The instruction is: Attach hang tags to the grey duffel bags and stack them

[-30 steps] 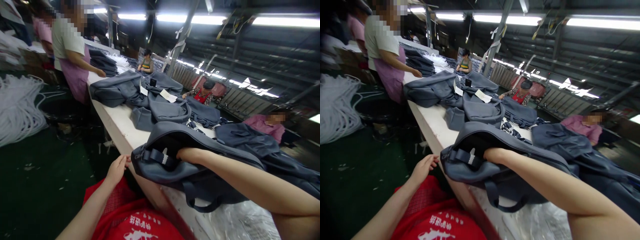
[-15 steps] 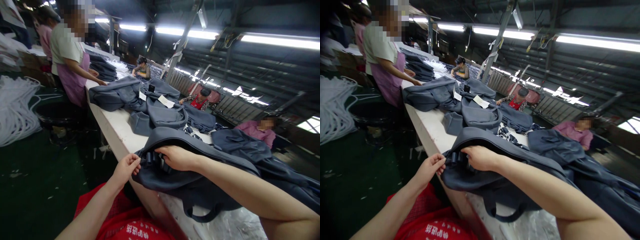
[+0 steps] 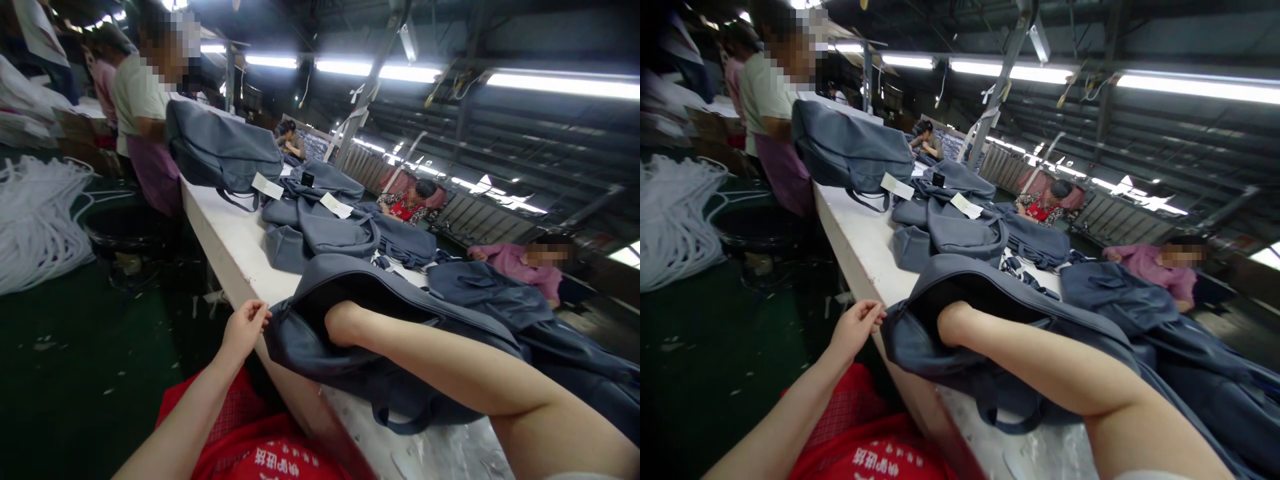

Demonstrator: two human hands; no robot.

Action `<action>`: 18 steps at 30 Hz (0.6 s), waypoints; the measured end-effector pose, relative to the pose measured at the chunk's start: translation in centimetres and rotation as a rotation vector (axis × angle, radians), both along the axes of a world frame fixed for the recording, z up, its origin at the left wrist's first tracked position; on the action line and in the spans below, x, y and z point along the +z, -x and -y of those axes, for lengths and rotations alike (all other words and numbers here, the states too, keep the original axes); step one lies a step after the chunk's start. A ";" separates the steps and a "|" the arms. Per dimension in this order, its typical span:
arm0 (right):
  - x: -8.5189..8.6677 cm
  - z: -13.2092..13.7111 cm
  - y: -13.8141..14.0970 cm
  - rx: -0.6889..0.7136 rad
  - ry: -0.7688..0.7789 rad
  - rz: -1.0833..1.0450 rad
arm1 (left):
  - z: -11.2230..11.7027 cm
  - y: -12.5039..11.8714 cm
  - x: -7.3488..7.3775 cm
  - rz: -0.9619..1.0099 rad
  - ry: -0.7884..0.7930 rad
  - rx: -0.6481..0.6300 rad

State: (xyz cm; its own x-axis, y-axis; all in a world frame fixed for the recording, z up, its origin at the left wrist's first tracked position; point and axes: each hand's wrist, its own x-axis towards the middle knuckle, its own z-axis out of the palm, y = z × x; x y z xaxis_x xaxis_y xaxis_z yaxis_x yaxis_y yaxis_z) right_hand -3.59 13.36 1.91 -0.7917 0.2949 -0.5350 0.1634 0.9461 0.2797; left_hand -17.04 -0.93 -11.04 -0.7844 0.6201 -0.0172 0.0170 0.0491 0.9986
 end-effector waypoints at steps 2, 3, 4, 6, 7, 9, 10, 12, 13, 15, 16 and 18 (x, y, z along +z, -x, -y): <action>0.2 -0.8 -0.3 -0.008 -0.004 -0.011 | -0.1 0.5 -0.7 -0.070 0.035 -0.002; 0.4 -1.0 -0.3 -0.004 -0.013 -0.045 | -0.2 0.6 -0.9 -0.108 0.048 -0.007; 0.7 -1.3 -0.3 0.006 -0.017 -0.098 | -0.5 0.6 -1.0 -0.142 0.058 -0.012; 1.2 -1.5 -0.1 0.038 0.012 -0.233 | -1.4 0.6 -1.1 -0.182 0.080 -0.021; 1.3 -1.5 0.2 0.056 0.049 -0.290 | -2.0 0.6 -1.2 -0.185 0.093 -0.022; 1.0 -1.3 0.8 0.083 0.140 -0.364 | -3.4 0.7 -1.4 -0.160 0.123 -0.022; 0.7 -1.3 1.1 0.087 0.178 -0.376 | -4.0 0.9 -1.6 -0.138 0.135 -0.025; -0.1 -1.1 1.7 0.073 0.210 -0.374 | -5.0 1.2 -1.9 -0.099 0.149 -0.036; -0.5 -1.0 1.9 0.060 0.214 -0.373 | -5.3 1.3 -2.1 -0.091 0.154 -0.033; -1.1 -0.9 2.3 0.037 0.215 -0.367 | -5.5 1.7 -2.5 -0.105 0.166 -0.002; -1.4 -0.9 2.4 0.027 0.215 -0.362 | -5.4 1.8 -2.6 -0.120 0.172 0.013; -1.6 -0.9 2.6 0.007 0.218 -0.352 | -5.1 2.0 -2.7 -0.143 0.172 0.004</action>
State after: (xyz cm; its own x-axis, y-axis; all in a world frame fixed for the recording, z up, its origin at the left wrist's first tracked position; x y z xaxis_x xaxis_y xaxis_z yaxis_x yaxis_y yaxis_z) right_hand -6.22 14.28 0.30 -0.9390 0.1986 -0.2807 0.2066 0.9784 0.0011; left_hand -19.01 4.13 -13.73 -0.7887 0.6147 -0.0111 0.1573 0.2192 0.9629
